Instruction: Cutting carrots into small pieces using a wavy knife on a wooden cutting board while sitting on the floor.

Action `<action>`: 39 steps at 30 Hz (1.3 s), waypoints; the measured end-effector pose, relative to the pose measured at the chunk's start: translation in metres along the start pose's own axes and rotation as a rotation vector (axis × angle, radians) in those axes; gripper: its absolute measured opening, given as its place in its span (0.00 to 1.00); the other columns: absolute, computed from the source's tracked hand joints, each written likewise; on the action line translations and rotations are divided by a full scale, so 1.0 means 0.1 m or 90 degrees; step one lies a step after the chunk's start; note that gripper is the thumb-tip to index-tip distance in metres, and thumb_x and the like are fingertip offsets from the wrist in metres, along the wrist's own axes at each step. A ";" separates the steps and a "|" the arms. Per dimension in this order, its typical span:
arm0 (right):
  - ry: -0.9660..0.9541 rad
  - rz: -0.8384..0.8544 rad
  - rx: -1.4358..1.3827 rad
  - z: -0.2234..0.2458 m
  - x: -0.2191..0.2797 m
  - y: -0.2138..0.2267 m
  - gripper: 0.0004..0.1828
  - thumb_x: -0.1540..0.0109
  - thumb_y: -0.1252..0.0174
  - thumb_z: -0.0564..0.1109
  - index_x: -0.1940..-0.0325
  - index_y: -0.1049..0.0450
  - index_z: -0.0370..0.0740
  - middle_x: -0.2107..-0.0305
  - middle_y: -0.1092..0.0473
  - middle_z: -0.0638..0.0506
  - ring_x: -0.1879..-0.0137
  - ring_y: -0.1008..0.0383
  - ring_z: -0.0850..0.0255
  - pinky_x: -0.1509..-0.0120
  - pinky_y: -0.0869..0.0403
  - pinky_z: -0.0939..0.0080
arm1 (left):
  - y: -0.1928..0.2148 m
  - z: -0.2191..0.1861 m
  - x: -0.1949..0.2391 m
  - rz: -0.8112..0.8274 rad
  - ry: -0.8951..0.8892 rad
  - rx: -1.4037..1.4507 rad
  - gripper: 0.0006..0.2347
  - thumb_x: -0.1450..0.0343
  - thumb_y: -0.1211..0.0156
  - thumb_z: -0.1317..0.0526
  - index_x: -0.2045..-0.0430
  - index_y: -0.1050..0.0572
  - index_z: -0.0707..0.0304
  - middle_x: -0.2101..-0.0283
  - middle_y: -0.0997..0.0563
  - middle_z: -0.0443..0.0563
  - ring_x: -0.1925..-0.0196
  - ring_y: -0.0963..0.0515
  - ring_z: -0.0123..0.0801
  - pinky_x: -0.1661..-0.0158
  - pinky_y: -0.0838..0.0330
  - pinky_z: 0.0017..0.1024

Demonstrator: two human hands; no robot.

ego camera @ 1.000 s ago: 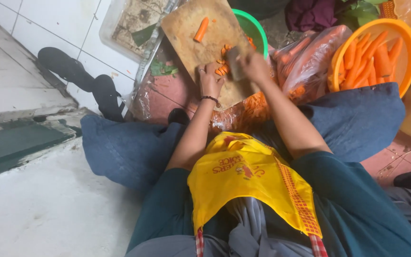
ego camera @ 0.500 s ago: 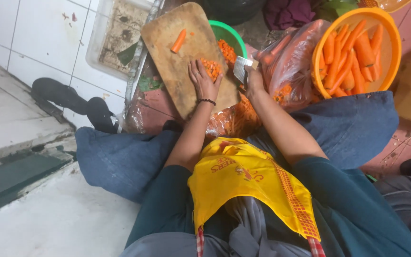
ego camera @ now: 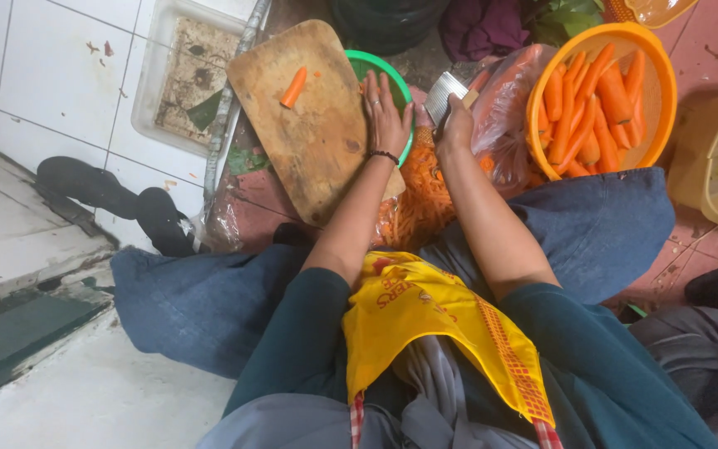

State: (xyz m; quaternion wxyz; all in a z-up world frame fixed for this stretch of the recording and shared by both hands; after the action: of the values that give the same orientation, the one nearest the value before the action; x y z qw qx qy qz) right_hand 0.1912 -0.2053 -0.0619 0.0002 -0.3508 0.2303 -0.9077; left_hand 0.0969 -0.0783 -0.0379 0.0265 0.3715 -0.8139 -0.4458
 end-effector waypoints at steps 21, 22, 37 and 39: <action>0.255 0.359 0.998 -0.51 0.57 -0.35 0.20 0.34 0.39 0.51 0.51 0.31 0.30 0.62 0.24 0.33 0.52 0.23 0.38 0.45 0.27 0.41 | 1.15 1.69 0.03 0.125 0.030 0.129 0.17 0.39 0.42 0.79 0.61 0.18 0.59 0.54 0.20 0.55 0.48 0.20 0.45 0.47 0.24 0.35; 0.253 0.375 1.002 -0.46 0.56 -0.32 0.20 0.36 0.39 0.50 0.51 0.31 0.30 0.62 0.24 0.33 0.51 0.23 0.37 0.46 0.27 0.40 | 1.08 1.75 0.14 0.190 -0.015 0.166 0.19 0.40 0.45 0.81 0.63 0.16 0.58 0.54 0.19 0.54 0.48 0.19 0.43 0.47 0.23 0.35; 0.516 0.381 1.035 -0.39 1.36 -0.67 0.16 0.35 0.42 0.48 0.56 0.35 0.33 0.70 0.26 0.28 0.62 0.24 0.31 0.57 0.27 0.34 | 0.57 1.05 0.77 -0.032 0.258 0.339 0.12 0.38 0.28 0.72 0.62 0.18 0.66 0.62 0.17 0.52 0.63 0.15 0.29 0.59 0.20 0.25; 0.520 0.377 1.062 -0.32 1.49 -0.75 0.16 0.35 0.43 0.48 0.55 0.36 0.32 0.71 0.26 0.27 0.62 0.24 0.30 0.58 0.27 0.33 | 0.57 1.03 0.78 -0.042 0.272 0.343 0.12 0.38 0.28 0.72 0.62 0.18 0.66 0.62 0.17 0.52 0.63 0.16 0.29 0.59 0.20 0.25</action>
State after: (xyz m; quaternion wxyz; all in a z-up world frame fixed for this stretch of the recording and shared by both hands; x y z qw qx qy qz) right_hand 0.0707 -0.1492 0.0438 0.3970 0.1758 -0.4250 -0.7943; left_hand -0.0317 -0.0358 -0.0797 0.0826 0.4763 -0.8660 -0.1277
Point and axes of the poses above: each hand's wrist, its own x-axis away from the middle knuckle, its own y-axis out of the back of the hand, z = x × y, the point moved 2 cm from there along -x, towards the middle knuckle
